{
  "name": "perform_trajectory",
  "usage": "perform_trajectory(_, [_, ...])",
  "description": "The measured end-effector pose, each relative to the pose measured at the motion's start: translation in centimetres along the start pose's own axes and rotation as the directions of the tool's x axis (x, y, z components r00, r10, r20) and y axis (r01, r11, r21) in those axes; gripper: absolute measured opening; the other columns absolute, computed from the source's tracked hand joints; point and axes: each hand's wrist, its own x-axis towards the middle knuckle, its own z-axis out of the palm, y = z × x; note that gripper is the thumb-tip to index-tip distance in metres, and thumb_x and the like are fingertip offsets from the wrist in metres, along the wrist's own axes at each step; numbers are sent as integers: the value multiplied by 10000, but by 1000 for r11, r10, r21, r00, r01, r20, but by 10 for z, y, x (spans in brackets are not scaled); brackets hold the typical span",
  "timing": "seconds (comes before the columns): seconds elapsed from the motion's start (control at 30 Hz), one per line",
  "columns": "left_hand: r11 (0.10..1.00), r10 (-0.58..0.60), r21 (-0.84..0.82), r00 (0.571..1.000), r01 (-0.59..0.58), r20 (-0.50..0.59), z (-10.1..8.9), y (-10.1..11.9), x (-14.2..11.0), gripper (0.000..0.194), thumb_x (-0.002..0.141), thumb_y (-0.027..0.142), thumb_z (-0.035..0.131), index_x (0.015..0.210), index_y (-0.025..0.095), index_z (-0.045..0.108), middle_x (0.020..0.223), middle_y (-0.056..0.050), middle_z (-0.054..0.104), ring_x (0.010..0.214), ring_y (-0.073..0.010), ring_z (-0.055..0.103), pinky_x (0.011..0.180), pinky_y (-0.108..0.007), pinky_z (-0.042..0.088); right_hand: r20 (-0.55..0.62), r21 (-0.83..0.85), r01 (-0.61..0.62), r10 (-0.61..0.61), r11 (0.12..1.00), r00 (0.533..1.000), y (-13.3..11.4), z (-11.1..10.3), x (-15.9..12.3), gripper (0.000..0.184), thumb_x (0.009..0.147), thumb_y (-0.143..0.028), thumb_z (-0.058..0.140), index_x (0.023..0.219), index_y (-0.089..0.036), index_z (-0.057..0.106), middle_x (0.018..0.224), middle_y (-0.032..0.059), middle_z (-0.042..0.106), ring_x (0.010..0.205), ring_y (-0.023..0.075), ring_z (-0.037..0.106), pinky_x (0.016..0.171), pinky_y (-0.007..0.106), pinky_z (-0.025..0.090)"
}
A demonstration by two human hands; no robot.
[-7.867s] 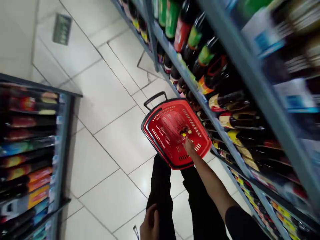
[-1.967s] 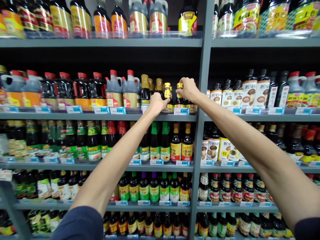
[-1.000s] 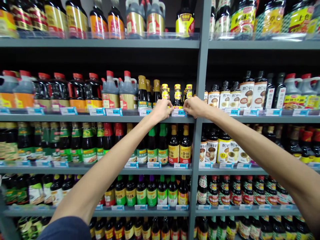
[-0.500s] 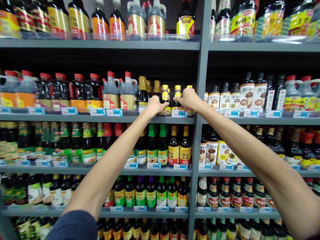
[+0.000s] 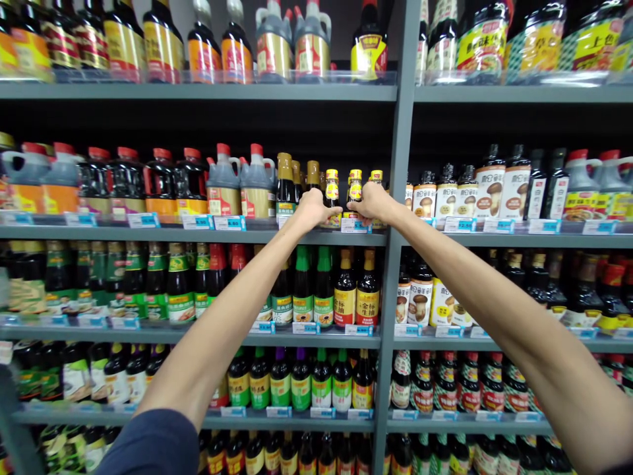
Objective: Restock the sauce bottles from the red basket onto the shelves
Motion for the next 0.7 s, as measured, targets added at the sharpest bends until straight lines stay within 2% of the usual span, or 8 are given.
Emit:
perform_trajectory(0.1, [1000, 27, -4, 1000, -27, -1, 0, -1, 0, 370, 788, 407, 840, 583, 182, 629, 474, -17, 556, 662, -221, 626, 723, -346, 485, 15, 36, -7, 6, 999, 1000, 3, 4, 4, 206, 956, -281, 715, 978, -76, 706, 589, 85, 647, 515, 242, 656, 597, 416, 612])
perform_trajectory(0.17, [1000, 21, -8, 1000, -21, -5, 1, -2, 0, 377, 788, 407, 840, 575, 185, 622, 476, -20, 554, 671, -225, 627, 724, -349, 482, -1, 12, 4, -4, 1000, 1000, 8, 1, 7, 265, 940, -333, 741, 948, -70, 711, 623, 112, 658, 562, 266, 676, 651, 449, 625])
perform_trajectory(0.23, [1000, 11, -12, 1000, -11, -6, 1, -2, 0, 407, 799, 425, 829, 549, 190, 612, 472, -26, 548, 674, -226, 627, 732, -351, 483, -152, -44, 40, -46, 998, 987, 14, -7, 10, 332, 919, -384, 765, 917, -57, 712, 692, 158, 669, 695, 322, 719, 768, 503, 629])
perform_trajectory(0.3, [1000, 3, -27, 1000, -2, 3, 1, -3, 1, 456, 829, 456, 797, 515, 193, 599, 470, -36, 547, 671, -222, 629, 748, -352, 489, -366, -79, 71, -95, 994, 926, 20, -18, 12, 364, 896, -390, 790, 933, -37, 711, 806, 211, 680, 876, 393, 735, 863, 546, 611])
perform_trajectory(0.37, [999, -5, -39, 1000, 6, 9, 0, -4, 1, 482, 854, 472, 769, 501, 192, 599, 476, -42, 553, 668, -216, 628, 761, -350, 495, -477, -85, 63, -96, 994, 874, 20, -25, 12, 356, 882, -348, 807, 977, -19, 708, 924, 249, 684, 1012, 436, 717, 910, 557, 602])
perform_trajectory(0.43, [999, -11, -35, 1000, 12, 15, 0, -4, 1, 473, 865, 466, 758, 516, 179, 617, 488, -42, 566, 666, -207, 621, 763, -344, 494, -450, -118, -3, -51, 993, 892, 15, -27, 11, 311, 892, -274, 787, 1011, 2, 706, 989, 257, 687, 1073, 426, 706, 940, 538, 599])
perform_trajectory(0.57, [1000, -3, -23, 1000, 4, 26, 1, -5, 3, 458, 880, 452, 735, 561, 134, 659, 514, -45, 588, 652, -184, 601, 763, -322, 486, -255, -247, -222, 158, 943, 954, -3, -18, 15, 258, 905, -117, 704, 1086, 66, 692, 997, 217, 707, 1117, 349, 709, 994, 466, 583])
perform_trajectory(0.7, [1000, -15, -22, 999, 16, 34, 1, -5, 4, 478, 874, 465, 739, 546, 125, 663, 533, -58, 604, 655, -177, 593, 768, -318, 477, -212, -366, -272, 205, 890, 956, -6, -13, 24, 412, 758, 59, 734, 1168, 63, 695, 1099, 222, 715, 1198, 345, 684, 1068, 449, 546])
